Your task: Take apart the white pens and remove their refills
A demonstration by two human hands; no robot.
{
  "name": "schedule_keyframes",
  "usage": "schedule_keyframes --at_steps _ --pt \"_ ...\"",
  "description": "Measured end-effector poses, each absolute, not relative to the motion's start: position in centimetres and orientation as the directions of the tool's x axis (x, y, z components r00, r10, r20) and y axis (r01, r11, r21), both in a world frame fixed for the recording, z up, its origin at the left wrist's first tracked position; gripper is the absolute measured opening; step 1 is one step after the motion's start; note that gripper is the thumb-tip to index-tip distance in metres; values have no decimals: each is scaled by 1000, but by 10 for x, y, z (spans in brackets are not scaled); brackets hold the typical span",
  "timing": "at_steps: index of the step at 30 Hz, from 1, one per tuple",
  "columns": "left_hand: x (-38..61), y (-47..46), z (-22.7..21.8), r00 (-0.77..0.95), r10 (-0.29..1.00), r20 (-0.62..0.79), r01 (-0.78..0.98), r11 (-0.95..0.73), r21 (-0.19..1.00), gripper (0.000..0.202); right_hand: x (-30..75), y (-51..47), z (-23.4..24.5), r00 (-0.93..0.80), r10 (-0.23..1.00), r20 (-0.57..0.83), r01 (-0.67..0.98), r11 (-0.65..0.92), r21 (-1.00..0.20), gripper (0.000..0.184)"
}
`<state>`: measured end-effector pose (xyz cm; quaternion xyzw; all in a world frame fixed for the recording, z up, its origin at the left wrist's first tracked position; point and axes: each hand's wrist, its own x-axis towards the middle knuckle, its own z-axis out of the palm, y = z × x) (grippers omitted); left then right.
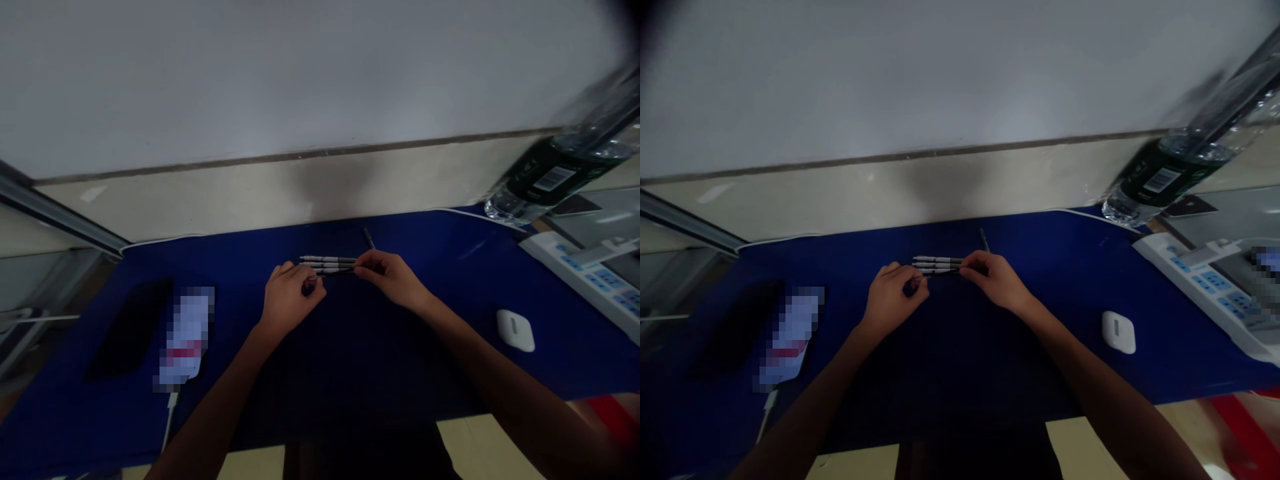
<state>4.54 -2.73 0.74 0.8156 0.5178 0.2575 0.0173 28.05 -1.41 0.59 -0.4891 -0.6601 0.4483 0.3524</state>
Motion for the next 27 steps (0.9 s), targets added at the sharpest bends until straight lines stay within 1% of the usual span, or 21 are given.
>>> schedule_keyframes --at_steps 4,7,9,11,15,17,20,24,25,27 --pt "46 -27 7 336 849 407 831 -470 295 16 280 -14 8 -266 964 19 355 116 -928 25" --pt "47 -27 6 347 842 414 826 -483 290 16 280 -15 11 -280 960 9 399 125 -908 38" --pt "47 -28 7 354 841 409 825 -487 287 15 280 -15 12 -299 954 10 410 138 -902 42" --pt "47 -28 6 353 842 408 828 -484 284 15 281 -15 12 -295 955 15 406 139 -903 38" --pt "46 -27 5 343 841 418 831 -479 282 15 281 -14 8 -272 962 23 359 124 -925 22" --pt "46 -26 5 338 841 422 832 -477 285 16 280 -14 7 -269 963 23 345 118 -931 20" --pt "46 -26 6 341 840 423 827 -482 289 16 280 -15 10 -268 963 0 378 105 -920 27" --pt "47 -27 6 356 828 432 817 -501 286 17 280 -17 15 -290 957 -29 434 105 -895 46" --pt "48 -27 5 355 826 438 816 -502 285 17 280 -17 15 -297 955 -22 437 115 -892 48" --pt "48 -27 4 351 824 445 817 -501 284 16 281 -17 14 -302 953 3 431 140 -892 45"
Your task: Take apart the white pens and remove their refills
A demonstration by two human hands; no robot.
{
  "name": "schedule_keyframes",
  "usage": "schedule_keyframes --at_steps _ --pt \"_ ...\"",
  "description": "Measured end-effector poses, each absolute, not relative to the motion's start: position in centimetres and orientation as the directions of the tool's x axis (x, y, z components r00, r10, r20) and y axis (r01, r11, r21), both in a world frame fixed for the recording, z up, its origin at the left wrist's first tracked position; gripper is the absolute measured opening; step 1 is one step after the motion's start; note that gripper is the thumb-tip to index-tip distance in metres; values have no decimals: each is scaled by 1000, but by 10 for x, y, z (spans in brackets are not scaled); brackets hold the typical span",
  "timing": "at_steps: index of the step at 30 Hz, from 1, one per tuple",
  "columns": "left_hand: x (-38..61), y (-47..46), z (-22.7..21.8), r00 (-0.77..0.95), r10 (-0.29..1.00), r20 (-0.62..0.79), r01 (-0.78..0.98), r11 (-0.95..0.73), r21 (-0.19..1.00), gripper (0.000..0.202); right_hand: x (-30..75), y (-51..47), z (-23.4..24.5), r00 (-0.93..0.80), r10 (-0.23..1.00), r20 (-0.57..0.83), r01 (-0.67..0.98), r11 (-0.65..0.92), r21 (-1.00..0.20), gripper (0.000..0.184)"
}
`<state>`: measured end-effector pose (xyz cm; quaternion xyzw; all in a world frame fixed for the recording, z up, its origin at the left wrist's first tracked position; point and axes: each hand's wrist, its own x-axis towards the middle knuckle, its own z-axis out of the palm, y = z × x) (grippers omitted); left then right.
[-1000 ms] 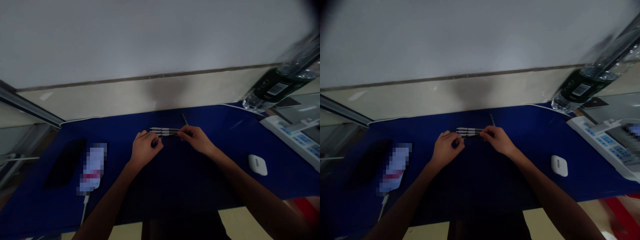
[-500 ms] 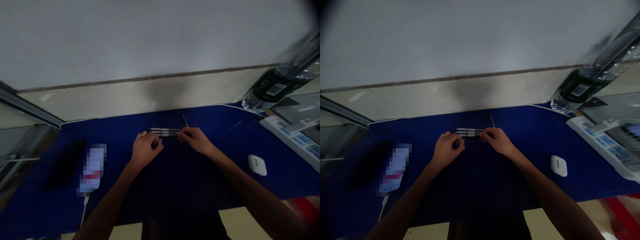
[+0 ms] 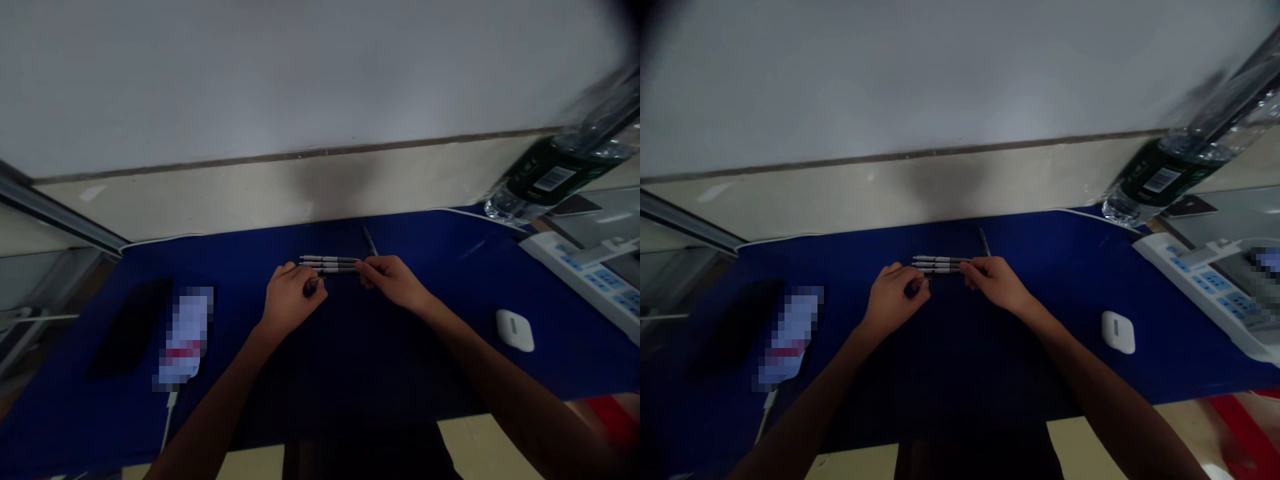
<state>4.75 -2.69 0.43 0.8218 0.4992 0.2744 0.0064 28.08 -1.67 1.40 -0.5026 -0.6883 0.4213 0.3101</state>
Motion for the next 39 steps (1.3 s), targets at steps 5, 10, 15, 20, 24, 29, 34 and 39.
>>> schedule_keyframes --at_steps 5,10,15,20,24,29,34,39 --pt "46 -26 4 348 835 426 824 -490 285 18 280 -17 11 -268 962 55 347 149 -926 25" --pt "46 -27 6 351 835 424 818 -494 295 17 279 -19 15 -247 967 55 403 154 -902 31" --pt "46 -27 5 365 830 422 816 -504 285 16 280 -18 15 -281 958 61 446 187 -875 34" --pt "46 -26 8 378 836 399 812 -506 291 17 278 -20 15 -280 949 144 406 253 -878 17" --pt "49 -28 6 446 827 344 763 -551 337 14 274 -23 17 -335 922 194 472 343 -812 22" --pt "55 -31 -2 491 817 302 748 -573 335 15 267 -27 11 -390 898 204 489 390 -780 25" --pt "54 -30 -3 494 808 320 750 -583 314 18 266 -29 14 -404 898 177 498 378 -781 28" --pt "53 -31 1 474 793 383 738 -595 318 18 285 -19 24 -295 944 151 519 290 -804 43"
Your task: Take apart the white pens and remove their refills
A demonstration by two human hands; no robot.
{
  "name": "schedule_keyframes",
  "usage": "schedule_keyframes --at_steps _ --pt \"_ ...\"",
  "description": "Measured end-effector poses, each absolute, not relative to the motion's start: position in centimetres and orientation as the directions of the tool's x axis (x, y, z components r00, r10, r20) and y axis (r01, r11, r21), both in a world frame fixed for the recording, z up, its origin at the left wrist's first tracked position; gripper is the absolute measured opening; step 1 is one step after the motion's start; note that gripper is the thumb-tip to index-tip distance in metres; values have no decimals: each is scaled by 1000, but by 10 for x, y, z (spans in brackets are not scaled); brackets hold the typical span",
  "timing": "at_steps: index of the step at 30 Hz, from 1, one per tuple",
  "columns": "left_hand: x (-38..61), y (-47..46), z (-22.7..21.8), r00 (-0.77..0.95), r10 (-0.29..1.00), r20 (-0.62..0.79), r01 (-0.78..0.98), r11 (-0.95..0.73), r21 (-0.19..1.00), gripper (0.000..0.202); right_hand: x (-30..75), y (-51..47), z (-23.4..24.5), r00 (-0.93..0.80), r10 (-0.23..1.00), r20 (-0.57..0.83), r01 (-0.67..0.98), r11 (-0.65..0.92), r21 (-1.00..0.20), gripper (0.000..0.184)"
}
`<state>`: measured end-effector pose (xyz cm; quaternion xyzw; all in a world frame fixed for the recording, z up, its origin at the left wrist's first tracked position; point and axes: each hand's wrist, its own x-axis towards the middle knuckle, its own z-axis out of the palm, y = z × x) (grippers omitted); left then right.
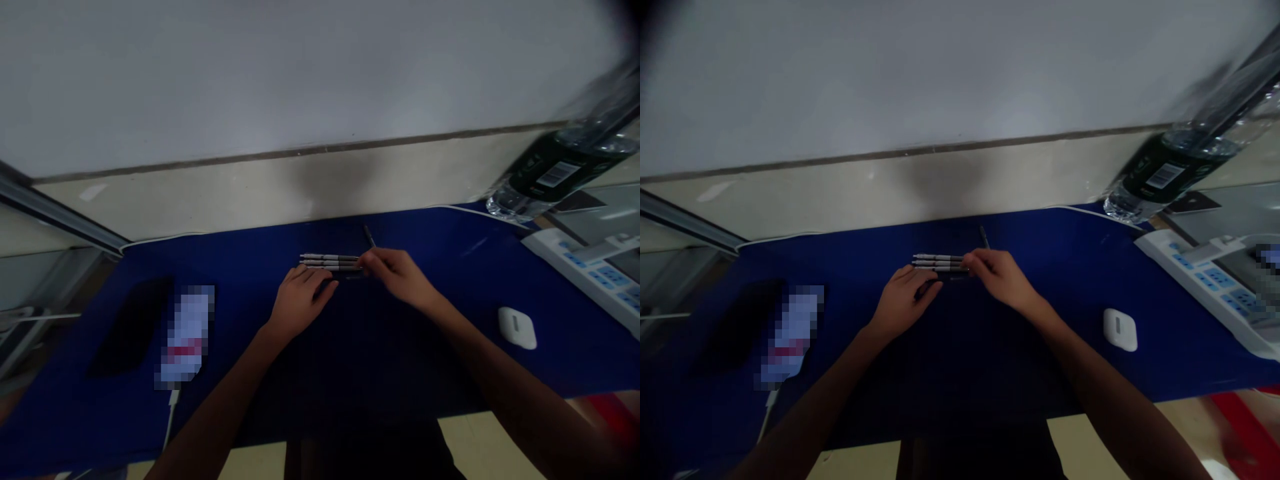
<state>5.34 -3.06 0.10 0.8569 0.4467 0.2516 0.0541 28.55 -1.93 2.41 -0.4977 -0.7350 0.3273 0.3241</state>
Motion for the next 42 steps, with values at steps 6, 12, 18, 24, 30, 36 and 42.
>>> schedule_keyframes --at_steps 6,12,18,24,30,36,42 --pt "50 -29 0 377 806 457 773 -546 324 19 307 -4 11 -156 943 295 849 281 -448 30" --pt "50 -29 0 379 788 485 760 -564 322 19 303 -4 -1 -206 955 214 875 278 -396 23" --pt "49 -30 1 377 777 504 754 -573 320 18 302 -4 3 -239 950 199 843 305 -443 21" --pt "49 -29 1 370 772 517 749 -577 326 16 299 -6 1 -273 944 185 856 326 -401 22" --pt "49 -29 1 381 761 525 743 -590 316 16 294 -9 -2 -295 939 179 878 340 -336 26" --pt "49 -30 0 382 770 512 749 -582 316 18 292 -10 -2 -289 942 170 903 328 -279 23" --pt "49 -30 0 378 768 518 747 -583 319 17 288 -13 -3 -281 941 188 930 315 -189 24"
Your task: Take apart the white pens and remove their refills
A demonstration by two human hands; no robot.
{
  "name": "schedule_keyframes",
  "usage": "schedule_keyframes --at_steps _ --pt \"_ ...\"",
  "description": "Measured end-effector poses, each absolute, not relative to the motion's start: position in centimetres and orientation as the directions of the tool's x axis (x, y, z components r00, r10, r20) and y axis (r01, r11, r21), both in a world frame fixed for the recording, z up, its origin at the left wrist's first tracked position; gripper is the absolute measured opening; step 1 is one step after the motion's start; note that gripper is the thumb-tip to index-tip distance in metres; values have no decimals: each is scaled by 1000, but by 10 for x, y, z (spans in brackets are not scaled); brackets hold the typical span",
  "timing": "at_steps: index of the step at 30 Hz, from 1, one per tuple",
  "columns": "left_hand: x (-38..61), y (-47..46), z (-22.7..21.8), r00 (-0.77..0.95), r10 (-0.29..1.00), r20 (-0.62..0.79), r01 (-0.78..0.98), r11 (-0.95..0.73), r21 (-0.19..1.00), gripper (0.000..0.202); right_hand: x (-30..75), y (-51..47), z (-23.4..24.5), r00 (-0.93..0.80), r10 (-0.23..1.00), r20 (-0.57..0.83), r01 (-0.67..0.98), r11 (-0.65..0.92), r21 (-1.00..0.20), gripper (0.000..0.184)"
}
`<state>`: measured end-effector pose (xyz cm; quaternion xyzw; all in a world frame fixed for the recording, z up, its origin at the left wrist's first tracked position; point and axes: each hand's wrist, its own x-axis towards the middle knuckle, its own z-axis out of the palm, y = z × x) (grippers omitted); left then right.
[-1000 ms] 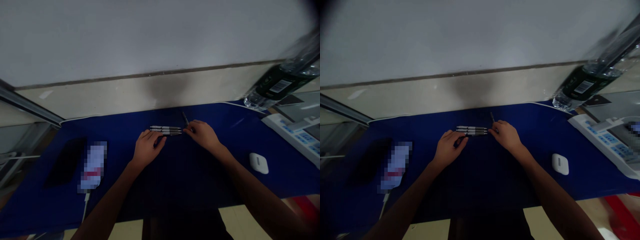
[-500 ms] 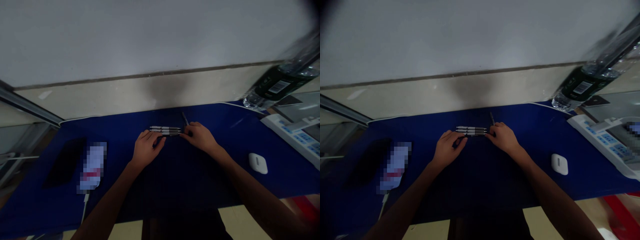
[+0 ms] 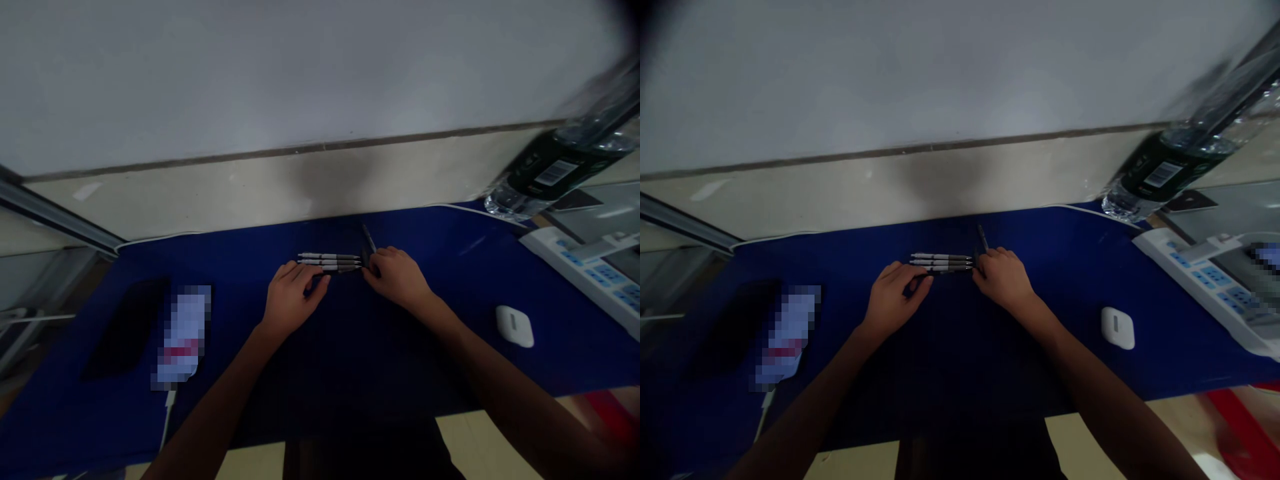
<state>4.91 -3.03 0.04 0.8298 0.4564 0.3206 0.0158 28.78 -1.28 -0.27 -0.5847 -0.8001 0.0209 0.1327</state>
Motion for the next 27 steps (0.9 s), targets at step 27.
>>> schedule_keyframes --at_steps 27 --pt "49 -29 -1 384 740 552 744 -602 289 14 285 -18 7 -271 922 278 944 311 -108 19"
